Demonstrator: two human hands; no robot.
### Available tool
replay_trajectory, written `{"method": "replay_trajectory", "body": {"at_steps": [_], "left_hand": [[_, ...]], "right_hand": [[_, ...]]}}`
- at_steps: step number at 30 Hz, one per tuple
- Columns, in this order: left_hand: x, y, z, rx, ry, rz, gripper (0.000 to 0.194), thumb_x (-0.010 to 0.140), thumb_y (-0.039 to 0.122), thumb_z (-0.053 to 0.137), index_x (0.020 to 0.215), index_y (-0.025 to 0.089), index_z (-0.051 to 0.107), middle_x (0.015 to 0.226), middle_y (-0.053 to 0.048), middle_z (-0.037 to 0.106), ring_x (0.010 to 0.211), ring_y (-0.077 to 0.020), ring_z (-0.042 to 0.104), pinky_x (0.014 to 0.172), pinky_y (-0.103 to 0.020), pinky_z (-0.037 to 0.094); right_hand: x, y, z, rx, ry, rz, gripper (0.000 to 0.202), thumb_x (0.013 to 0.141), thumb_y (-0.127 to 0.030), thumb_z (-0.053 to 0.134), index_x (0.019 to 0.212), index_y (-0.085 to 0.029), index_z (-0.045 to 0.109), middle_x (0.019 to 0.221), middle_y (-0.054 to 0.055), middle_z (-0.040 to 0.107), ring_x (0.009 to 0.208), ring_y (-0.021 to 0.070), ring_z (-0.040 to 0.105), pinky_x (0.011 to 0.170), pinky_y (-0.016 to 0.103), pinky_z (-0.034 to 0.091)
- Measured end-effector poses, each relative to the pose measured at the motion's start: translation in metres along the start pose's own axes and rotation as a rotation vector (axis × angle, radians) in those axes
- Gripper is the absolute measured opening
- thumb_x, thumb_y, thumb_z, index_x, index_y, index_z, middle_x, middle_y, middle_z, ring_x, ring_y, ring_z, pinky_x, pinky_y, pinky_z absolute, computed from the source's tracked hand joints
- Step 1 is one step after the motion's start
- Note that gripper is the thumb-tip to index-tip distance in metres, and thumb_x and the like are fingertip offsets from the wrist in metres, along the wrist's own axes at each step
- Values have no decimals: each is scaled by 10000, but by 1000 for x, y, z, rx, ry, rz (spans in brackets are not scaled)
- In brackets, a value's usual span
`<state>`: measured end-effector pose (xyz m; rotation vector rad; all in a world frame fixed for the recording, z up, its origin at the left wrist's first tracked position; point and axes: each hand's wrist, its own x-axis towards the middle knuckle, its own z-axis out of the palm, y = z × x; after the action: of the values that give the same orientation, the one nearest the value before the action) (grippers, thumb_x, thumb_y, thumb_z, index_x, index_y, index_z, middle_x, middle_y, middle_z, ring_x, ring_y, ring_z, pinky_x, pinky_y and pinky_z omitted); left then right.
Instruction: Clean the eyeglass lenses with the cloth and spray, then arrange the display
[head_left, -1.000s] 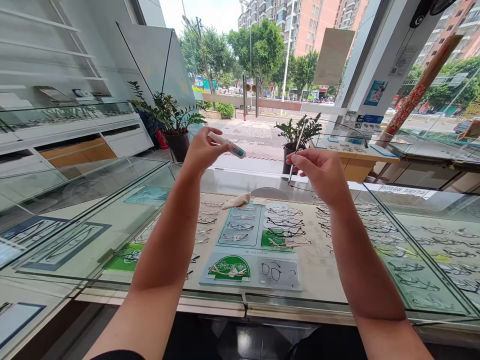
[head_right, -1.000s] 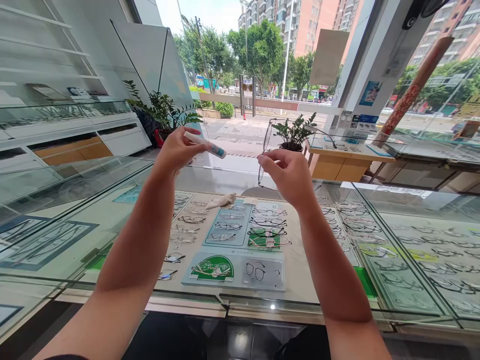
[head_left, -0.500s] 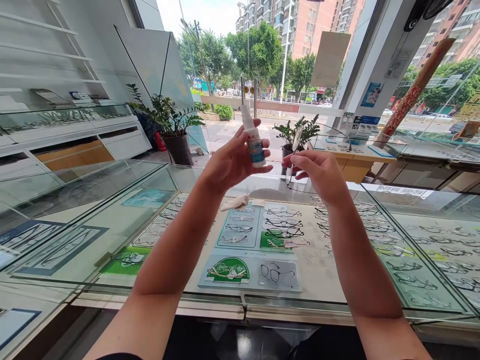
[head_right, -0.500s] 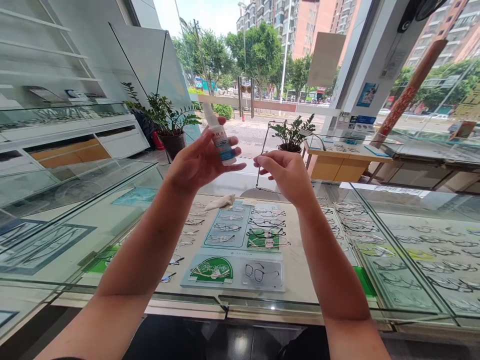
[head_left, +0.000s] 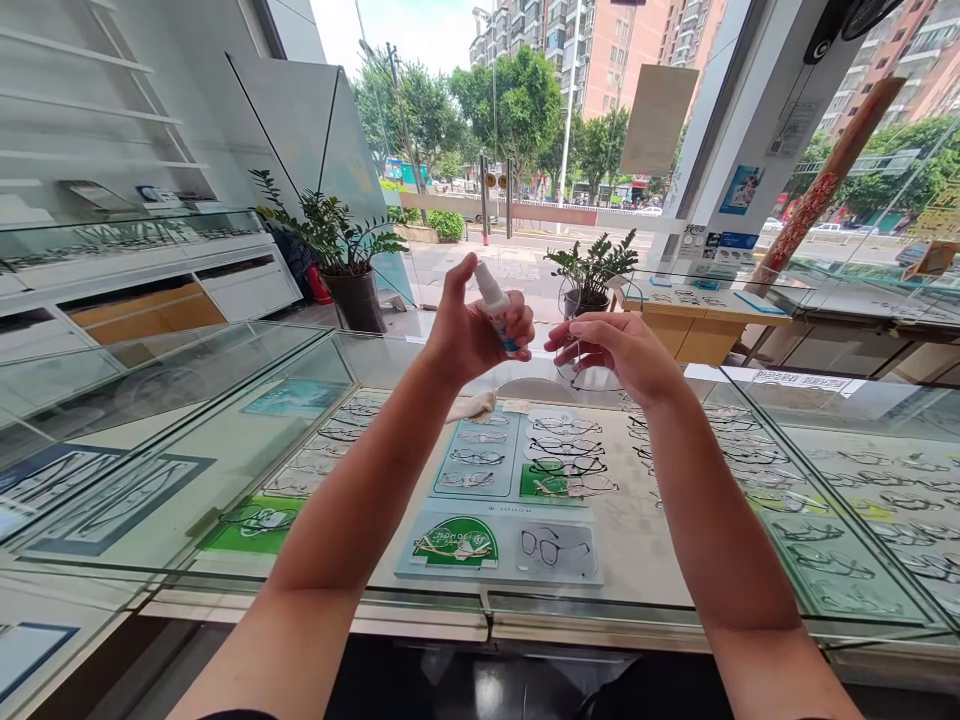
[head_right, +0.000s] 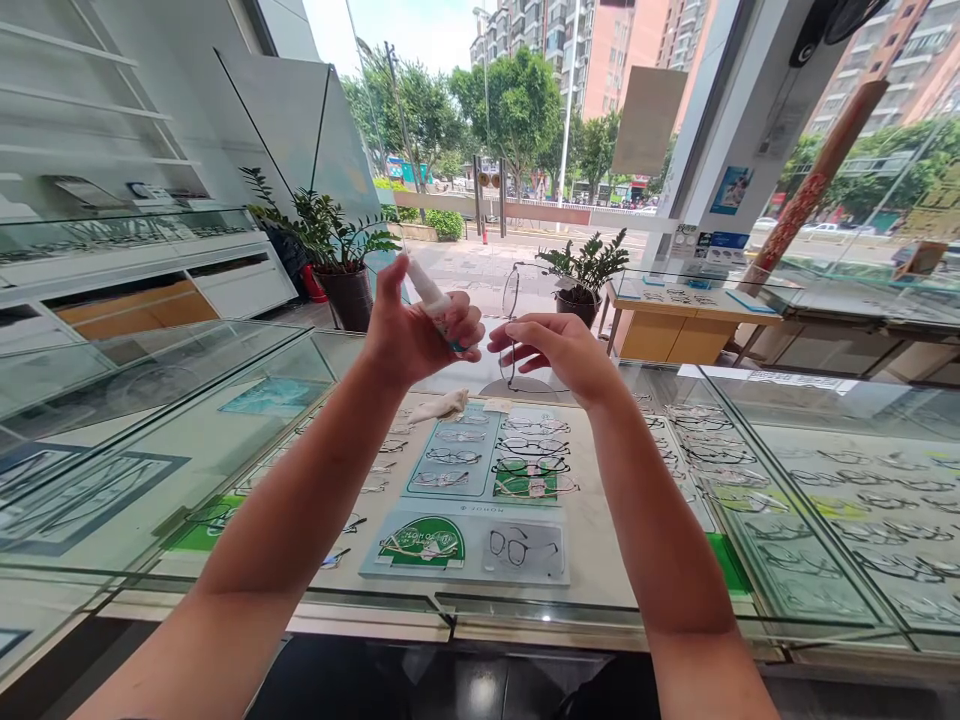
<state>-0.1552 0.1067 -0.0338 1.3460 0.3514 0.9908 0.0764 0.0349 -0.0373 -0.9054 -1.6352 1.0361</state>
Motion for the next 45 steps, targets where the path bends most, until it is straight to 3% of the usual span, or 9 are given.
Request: {"method": "replay_trajectory", "body": {"at_steps": [7,16,22,26,29,33,38,42,45], "left_hand": [[8,-21,0,506,166,65,782,983,924,565,650,217,599,670,-54,594,600,-160,548,583,-327,490],[9,-26,6,593,209,31,771,1007,891,550,632,218,527,653,-47,575,584,-157,503,600,-342,426],[7,-21,3,565,153,-9,723,996,852,566,655,216,603,669,-55,594,613,-164,527,609,-332,460],[7,-23,4,646,34,-74,684,1005,793,557,640,218,612,650,-58,590,588,-169,519,588,-349,424],[7,-27,7,696,-36,-39,665,1016,745,544,604,222,561,619,-56,554,575,-170,470,581,-366,389],[6,-26,6,686,-15,-37,696,994,805,578,610,224,571,618,-52,555,583,-172,479,588,-361,405],[18,-25,-25,498,210,42,735,942,926,580,718,227,609,747,-68,638,690,-191,580,678,-353,502],[38,-42,-78,504,473,176,424,969,638,652,873,226,618,866,-61,672,796,-198,599,722,-340,478],[46,-64,-117,727,657,16,189,943,403,650,1001,234,589,897,-53,656,821,-212,562,747,-354,468]], "right_hand": [[14,21,0,113,-74,62,384,872,-604,818,972,-239,882,1155,110,888,955,230,831,774,341,629],[17,29,-3,198,-102,79,398,855,-613,858,979,-235,883,1117,116,895,928,236,828,750,343,638],[19,32,-11,207,-15,31,398,905,-624,828,1025,-251,895,1133,111,895,990,250,830,801,366,658],[23,36,-13,205,70,20,419,895,-655,820,1056,-274,891,1185,104,882,1051,265,827,819,381,665],[25,38,-11,228,74,7,394,891,-644,834,1040,-283,889,1146,85,872,1022,245,821,815,369,658],[26,39,-11,209,73,5,420,884,-673,835,1044,-287,885,1166,85,874,1031,254,821,832,383,666],[25,38,-14,219,68,-11,453,909,-686,794,1096,-283,882,1237,94,877,1048,247,823,865,380,660],[23,35,-14,218,83,-25,445,920,-671,779,1102,-276,873,1239,96,874,1043,240,817,861,374,650],[21,32,-13,186,100,-13,452,920,-671,761,1105,-274,868,1264,105,868,1065,252,816,864,388,652]]}}
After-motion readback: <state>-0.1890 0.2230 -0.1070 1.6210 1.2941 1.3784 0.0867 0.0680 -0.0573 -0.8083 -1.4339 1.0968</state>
